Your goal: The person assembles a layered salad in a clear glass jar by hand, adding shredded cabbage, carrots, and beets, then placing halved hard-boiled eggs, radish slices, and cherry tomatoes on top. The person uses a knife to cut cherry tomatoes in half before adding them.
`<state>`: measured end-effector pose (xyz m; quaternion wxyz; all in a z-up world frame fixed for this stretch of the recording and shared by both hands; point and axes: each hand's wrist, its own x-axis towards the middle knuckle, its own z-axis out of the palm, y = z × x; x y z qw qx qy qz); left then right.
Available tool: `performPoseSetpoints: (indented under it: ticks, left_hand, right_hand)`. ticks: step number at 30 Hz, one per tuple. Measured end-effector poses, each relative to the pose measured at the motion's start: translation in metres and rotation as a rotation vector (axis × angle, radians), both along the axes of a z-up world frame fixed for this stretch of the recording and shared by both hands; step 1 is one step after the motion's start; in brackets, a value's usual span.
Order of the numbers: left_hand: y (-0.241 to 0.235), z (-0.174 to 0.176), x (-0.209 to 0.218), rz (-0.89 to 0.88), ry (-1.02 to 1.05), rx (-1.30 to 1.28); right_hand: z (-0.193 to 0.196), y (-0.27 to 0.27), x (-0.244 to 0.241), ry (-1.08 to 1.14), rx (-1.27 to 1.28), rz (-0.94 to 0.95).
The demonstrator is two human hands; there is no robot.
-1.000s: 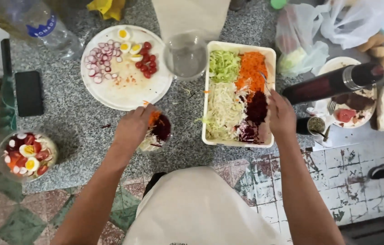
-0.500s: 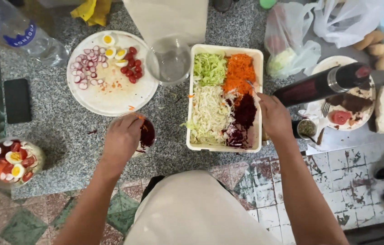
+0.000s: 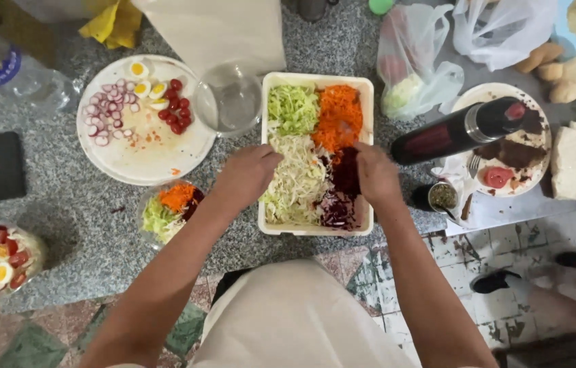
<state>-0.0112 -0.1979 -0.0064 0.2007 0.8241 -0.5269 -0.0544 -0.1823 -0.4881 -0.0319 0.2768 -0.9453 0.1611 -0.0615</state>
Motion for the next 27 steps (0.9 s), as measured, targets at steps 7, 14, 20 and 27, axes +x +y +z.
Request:
performPoseSetpoints:
  ticks: [7, 14, 20, 27]
  left_hand:
    - [-0.084, -0.032, 0.026, -0.122, 0.008, -0.046]
    - [-0.188, -0.066, 0.039, -0.279, -0.243, 0.073]
    - [-0.2, -0.053, 0.036, -0.37, -0.277, 0.225]
    - [-0.195, -0.026, 0.044, -0.399, -0.163, 0.32]
  right_hand:
    - [0.052, 0.013, -0.001, -0.09, 0.694, -0.432]
    - [0.044, 0.009, 0.009, 0.162, 0.182, -0.253]
    - [0.05, 0.017, 0.013, 0.118, 0.301, -0.281]
    - [0.023, 0.022, 0.017, -0.108, 0.866, -0.497]
